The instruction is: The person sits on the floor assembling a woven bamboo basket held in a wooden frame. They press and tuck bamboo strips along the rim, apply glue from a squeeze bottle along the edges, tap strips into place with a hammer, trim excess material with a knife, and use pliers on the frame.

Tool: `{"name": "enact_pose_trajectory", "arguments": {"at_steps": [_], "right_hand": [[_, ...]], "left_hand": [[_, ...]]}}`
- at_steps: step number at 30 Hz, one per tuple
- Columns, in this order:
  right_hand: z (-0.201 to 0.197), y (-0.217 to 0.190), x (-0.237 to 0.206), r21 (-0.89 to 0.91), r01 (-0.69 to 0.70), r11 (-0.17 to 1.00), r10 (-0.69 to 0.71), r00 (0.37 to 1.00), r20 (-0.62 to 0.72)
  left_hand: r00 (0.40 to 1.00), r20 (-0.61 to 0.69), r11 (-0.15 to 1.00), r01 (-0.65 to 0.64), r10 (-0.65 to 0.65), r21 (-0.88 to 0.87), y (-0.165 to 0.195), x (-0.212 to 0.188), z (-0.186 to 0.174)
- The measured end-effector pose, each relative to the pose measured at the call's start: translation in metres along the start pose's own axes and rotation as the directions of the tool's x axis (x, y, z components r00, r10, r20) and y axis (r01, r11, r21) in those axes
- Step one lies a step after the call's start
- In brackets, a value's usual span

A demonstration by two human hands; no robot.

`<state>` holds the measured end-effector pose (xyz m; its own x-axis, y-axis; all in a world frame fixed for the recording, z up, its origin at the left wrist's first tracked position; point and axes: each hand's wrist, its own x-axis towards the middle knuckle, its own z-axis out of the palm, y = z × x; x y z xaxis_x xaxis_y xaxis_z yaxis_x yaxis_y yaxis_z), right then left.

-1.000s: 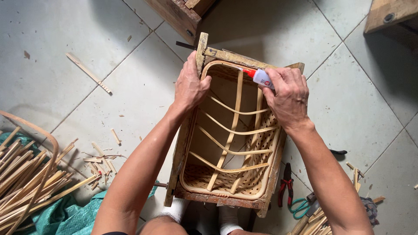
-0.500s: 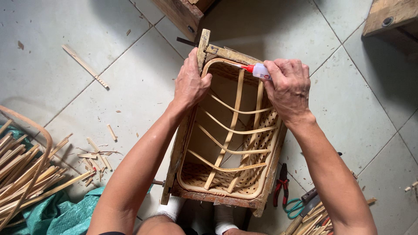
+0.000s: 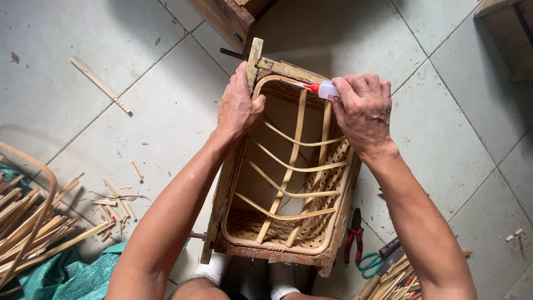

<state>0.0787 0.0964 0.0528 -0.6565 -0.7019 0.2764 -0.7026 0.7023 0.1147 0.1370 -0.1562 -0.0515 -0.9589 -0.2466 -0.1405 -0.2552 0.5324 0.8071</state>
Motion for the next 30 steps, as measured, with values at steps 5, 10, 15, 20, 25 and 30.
{"name": "enact_pose_trajectory", "arguments": {"at_steps": [5, 10, 15, 20, 25, 30], "right_hand": [[-0.008, 0.016, -0.017, 0.0, -0.053, 0.999, 0.053, 0.998, 0.037], [-0.012, 0.025, -0.031, 0.009, -0.096, 0.995, 0.096, 0.994, 0.049], [-0.006, 0.024, -0.027, 0.003, -0.061, 0.998, 0.061, 0.998, 0.009], [-0.006, 0.025, -0.025, -0.014, -0.051, 0.999, 0.051, 0.999, 0.016], [-0.016, 0.037, -0.037, -0.005, -0.104, 0.995, 0.104, 0.994, 0.03], [-0.022, 0.044, -0.048, 0.013, -0.128, 0.992, 0.128, 0.991, 0.026]], "left_hand": [[1.0, 0.012, 1.0, 0.017, -0.017, -0.003, 0.0, -0.001, -0.001], [1.0, -0.006, 1.0, 0.001, -0.001, -0.024, 0.003, -0.003, -0.005], [0.999, 0.02, 0.999, 0.038, -0.037, -0.003, 0.007, -0.003, -0.008], [1.0, 0.013, 1.0, 0.02, -0.02, -0.008, 0.009, -0.003, -0.009], [1.0, 0.019, 1.0, 0.014, -0.014, -0.018, 0.008, -0.004, -0.011], [1.0, 0.0, 1.0, -0.013, 0.013, -0.027, 0.009, -0.005, -0.013]]}}
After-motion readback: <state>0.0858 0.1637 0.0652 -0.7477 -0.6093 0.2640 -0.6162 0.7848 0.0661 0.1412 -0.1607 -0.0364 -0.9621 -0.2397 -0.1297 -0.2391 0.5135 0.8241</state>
